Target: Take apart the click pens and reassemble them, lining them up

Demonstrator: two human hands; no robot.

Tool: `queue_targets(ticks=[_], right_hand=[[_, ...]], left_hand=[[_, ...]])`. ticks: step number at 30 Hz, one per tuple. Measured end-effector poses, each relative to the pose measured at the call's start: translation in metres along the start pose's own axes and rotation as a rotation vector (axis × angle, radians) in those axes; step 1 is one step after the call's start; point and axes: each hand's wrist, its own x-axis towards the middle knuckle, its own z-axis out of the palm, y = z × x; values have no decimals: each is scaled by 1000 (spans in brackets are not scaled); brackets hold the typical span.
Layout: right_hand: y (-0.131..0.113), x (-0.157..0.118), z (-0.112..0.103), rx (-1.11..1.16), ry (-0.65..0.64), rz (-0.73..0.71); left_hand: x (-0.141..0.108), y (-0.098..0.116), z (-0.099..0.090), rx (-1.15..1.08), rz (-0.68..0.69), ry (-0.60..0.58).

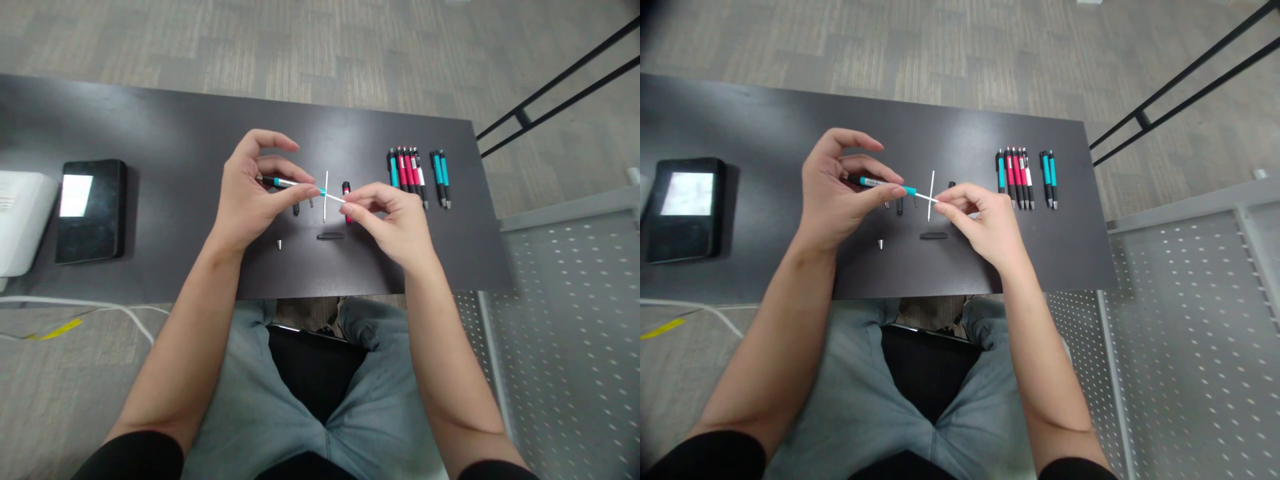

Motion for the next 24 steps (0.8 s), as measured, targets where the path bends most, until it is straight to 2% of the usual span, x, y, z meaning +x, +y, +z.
queue_targets(ticks=[4,12,19,21,24], right_hand=[[-5,0,2,-43,-13,10],[5,1,0,-97,26,-21],[4,-1,13,-48,-6,10],[3,-2,19,-27,-43,11],[3,-3,25,-11,-72,-6]], left_hand=[[2,1,-1,40,-98,-5],[1,-5,-5,-10,-84,-75],[0,6,17,-74,-9,69],[2,8,17,-51,-7,76],[6,0,6,-33,-18,60]])
